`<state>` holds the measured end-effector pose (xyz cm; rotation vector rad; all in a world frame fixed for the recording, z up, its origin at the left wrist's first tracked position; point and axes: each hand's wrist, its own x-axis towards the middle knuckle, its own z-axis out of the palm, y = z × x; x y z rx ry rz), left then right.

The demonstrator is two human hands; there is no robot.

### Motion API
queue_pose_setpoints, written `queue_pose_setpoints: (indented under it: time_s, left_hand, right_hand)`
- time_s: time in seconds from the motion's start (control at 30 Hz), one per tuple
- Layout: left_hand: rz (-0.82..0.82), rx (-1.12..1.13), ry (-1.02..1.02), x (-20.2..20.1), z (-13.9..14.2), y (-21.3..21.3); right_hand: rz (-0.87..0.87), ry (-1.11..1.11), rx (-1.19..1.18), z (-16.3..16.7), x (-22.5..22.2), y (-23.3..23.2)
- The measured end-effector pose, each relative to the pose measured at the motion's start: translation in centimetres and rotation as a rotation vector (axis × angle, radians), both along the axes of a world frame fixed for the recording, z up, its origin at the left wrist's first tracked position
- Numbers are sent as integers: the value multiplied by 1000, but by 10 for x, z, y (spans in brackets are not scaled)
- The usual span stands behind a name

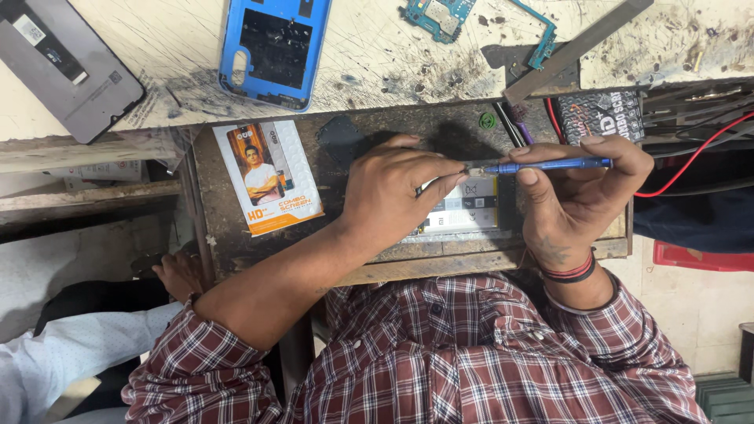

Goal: The person uses a screwdriver to remove screws from a smartphone, then powers it on and navigates the screen. They then handle a second green phone, removing a SIM tray and inspecting it.

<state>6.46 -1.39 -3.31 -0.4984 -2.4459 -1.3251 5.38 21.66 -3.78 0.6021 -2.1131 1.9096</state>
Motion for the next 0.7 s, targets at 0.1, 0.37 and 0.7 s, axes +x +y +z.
queue_pose_setpoints:
  time_s: [0.1,0.37,0.7]
  left_hand:
    - [1,10,5,1,3,-1]
    - [-8,23,-4,-2,9,1]
    - [3,38,24,-2,13,7]
  right_hand:
    - [1,0,1,0,-1,-1]
    - [-5,-4,1,0,-4,1]
    - [5,4,20,3,-4,5]
